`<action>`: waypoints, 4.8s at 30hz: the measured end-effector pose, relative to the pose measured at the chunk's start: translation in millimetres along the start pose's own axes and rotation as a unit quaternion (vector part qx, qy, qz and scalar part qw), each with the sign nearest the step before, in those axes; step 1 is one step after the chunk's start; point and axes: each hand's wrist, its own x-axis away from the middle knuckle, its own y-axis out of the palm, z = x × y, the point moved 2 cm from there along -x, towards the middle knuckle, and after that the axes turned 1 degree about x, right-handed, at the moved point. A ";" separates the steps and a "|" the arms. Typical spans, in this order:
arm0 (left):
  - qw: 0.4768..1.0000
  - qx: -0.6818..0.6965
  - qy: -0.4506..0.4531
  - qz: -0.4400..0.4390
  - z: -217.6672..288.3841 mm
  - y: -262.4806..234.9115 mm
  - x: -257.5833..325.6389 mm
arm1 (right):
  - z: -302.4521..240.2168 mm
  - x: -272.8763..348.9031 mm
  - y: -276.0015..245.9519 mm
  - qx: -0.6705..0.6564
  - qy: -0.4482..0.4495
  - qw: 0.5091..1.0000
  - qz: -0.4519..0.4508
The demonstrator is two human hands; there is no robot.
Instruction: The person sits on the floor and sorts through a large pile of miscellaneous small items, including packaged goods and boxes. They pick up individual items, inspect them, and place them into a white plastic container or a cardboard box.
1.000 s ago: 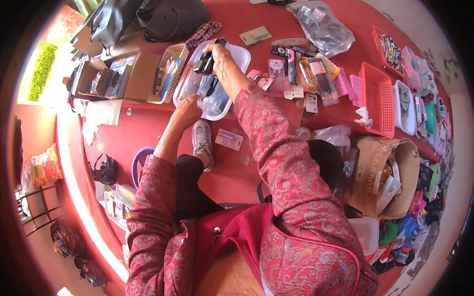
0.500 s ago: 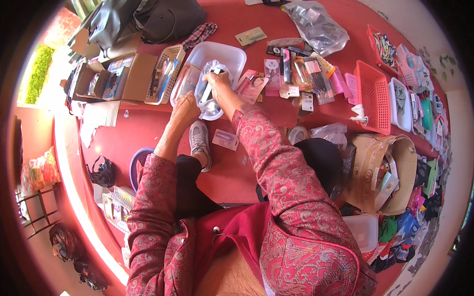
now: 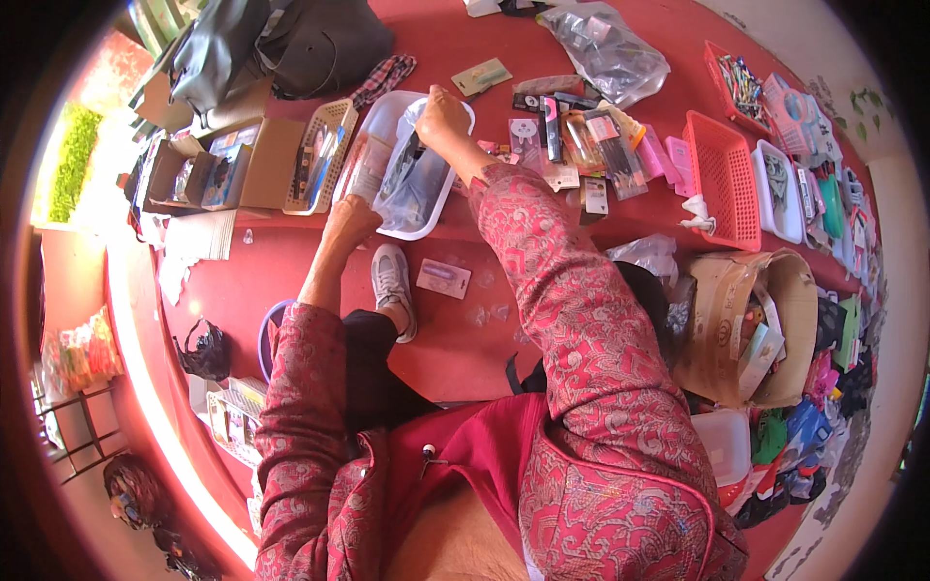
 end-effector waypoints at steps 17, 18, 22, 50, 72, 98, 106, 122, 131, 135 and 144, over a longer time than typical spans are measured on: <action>0.950 -0.024 0.140 0.279 44.6 -18.6 43.0 | -19.9 29.7 -88.4 0.251 -0.192 0.938 -0.144; 0.921 0.030 0.232 0.312 53.7 -17.0 50.1 | -21.9 40.2 -103.0 0.311 -0.192 0.924 -0.108; 0.891 0.149 0.330 0.273 101.4 27.7 102.3 | -15.2 83.1 -147.8 0.458 -0.180 0.870 -0.043; 0.831 0.233 0.479 0.164 185.0 92.5 122.4 | 72.2 94.9 -170.9 0.510 -0.035 0.851 -0.119; 0.793 0.485 0.368 -0.037 139.3 47.2 117.3 | 29.7 42.4 -111.0 0.178 0.010 0.981 0.077; 0.857 0.244 0.453 -0.010 148.7 73.1 123.6 | 30.3 174.4 -159.2 0.196 -0.114 0.973 -0.047; 0.869 0.199 0.403 0.206 134.2 97.6 147.0 | 59.4 161.2 -154.8 0.156 -0.134 0.978 -0.021; 0.864 0.254 0.380 0.212 134.7 77.1 141.2 | 111.3 114.0 -57.9 0.410 -0.138 0.882 -0.184; 0.874 0.239 0.420 0.040 120.0 69.9 166.1 | 18.8 116.5 -126.1 0.454 -0.095 0.880 -0.100; 0.887 0.300 0.312 0.164 111.6 52.2 146.2 | 14.4 121.1 -126.6 0.463 -0.095 0.876 -0.093; 0.843 0.196 0.486 0.122 129.1 67.0 171.0 | 21.1 124.7 -130.7 0.459 -0.092 0.878 -0.100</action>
